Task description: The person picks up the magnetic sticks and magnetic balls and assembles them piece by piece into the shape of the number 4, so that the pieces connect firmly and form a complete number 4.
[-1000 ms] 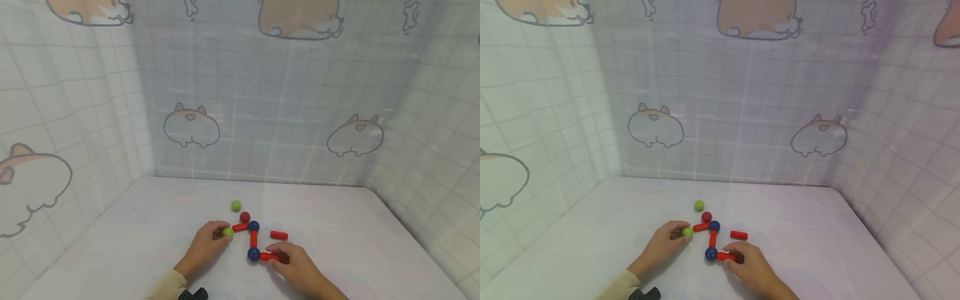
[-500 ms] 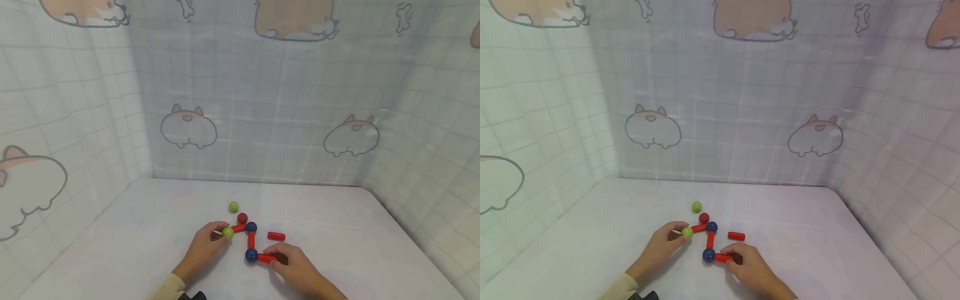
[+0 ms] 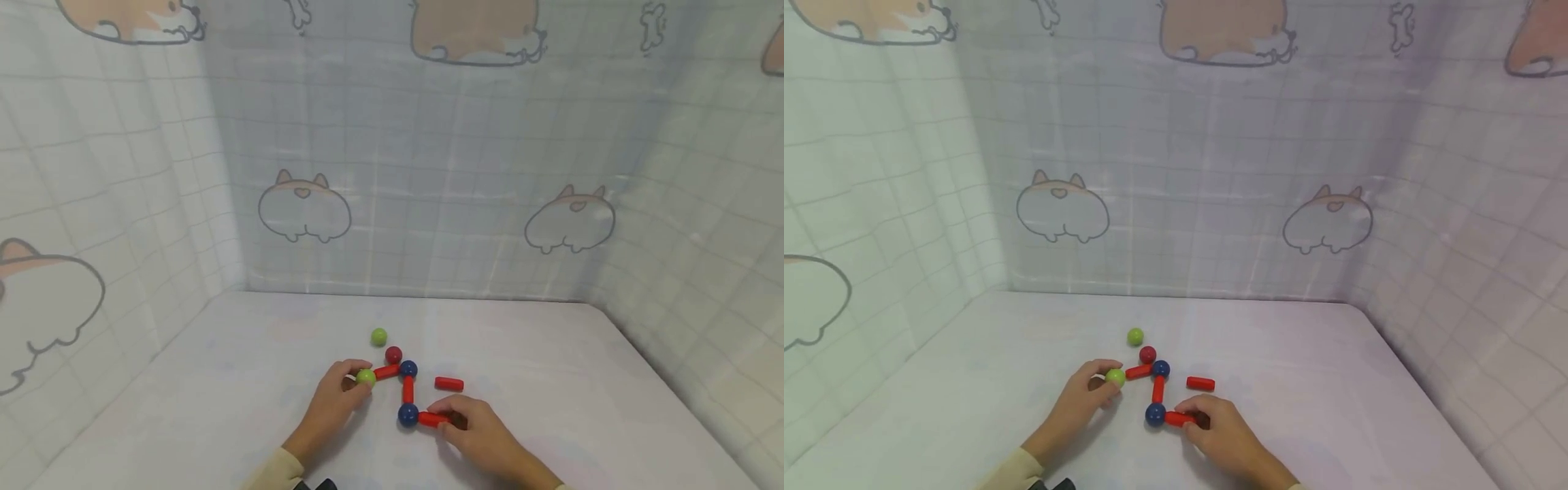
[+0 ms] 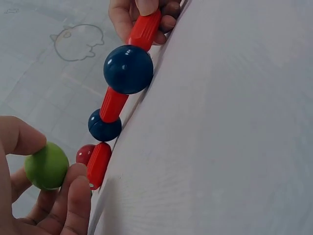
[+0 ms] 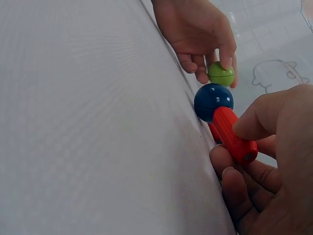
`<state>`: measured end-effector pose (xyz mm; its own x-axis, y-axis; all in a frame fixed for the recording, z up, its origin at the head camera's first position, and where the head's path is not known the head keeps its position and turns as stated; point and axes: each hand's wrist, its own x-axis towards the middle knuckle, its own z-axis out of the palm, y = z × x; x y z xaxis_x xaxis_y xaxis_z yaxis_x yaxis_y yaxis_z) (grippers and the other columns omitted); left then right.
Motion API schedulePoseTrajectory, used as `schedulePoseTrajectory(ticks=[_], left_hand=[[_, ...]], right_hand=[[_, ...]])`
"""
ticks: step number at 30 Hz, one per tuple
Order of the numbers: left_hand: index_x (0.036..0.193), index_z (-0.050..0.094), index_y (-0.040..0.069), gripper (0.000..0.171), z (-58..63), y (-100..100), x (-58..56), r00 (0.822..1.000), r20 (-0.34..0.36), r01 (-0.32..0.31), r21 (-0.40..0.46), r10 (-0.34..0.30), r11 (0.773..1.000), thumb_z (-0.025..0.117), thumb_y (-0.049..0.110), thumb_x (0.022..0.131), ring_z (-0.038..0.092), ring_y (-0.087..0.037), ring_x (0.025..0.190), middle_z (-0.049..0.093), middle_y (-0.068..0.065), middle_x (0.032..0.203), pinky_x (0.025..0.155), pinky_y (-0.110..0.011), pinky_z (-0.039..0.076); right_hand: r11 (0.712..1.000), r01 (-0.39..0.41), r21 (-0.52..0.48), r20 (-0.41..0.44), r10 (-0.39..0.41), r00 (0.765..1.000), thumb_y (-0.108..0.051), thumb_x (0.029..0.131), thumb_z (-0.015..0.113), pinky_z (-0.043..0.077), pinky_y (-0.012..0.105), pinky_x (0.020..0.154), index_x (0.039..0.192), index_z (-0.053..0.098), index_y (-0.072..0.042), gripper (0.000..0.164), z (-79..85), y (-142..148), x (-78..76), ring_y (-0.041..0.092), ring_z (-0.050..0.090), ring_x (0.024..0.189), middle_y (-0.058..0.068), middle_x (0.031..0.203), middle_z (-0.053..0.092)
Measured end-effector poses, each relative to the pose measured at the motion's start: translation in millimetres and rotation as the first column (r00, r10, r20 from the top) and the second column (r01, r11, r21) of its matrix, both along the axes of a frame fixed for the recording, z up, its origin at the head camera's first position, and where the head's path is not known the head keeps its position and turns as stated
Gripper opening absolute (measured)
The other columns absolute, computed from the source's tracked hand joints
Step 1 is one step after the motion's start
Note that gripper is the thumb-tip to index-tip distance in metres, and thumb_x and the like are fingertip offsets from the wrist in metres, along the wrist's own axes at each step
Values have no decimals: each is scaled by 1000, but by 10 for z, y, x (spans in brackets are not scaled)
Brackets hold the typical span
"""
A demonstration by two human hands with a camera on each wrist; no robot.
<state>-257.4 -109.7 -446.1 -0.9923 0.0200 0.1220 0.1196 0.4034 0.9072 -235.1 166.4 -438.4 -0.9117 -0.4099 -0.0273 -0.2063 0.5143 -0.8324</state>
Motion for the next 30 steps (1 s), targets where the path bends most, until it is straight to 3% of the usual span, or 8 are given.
schedulePoseTrajectory(ticks=[5,15,23,30], left_hand=[[126,62,8,38,0,8,21,1000,-5,0,52,0,999,69,16,90,60,-21,88,55,-7,117,67,-30,54],[126,65,14,35,36,187,78,988,-135,60,-68,-69,996,72,20,92,62,-16,96,59,1,114,78,-22,54],[128,65,15,35,133,366,118,982,-179,44,-56,-54,997,72,23,94,62,-15,98,60,2,116,82,-22,53],[127,66,18,34,187,405,138,973,-210,82,-69,-95,994,72,22,94,63,-14,99,61,5,114,82,-23,54]], right_hand=[[1000,-4,11,-4,4,1000,-18,90,72,56,41,85,116,72,-19,25,4,-19,12,20,57,93,-5,106,65],[1000,0,18,-14,1,1000,-19,90,73,56,35,82,122,70,-16,32,-15,4,-19,20,57,90,-4,106,66],[1000,0,16,-23,1,1000,-22,89,74,57,37,85,124,69,-15,36,-37,26,-32,18,59,90,-4,109,67],[1000,6,26,-27,-6,1000,-24,89,75,56,39,86,124,69,-15,37,-14,13,-23,19,59,90,-4,109,68]])
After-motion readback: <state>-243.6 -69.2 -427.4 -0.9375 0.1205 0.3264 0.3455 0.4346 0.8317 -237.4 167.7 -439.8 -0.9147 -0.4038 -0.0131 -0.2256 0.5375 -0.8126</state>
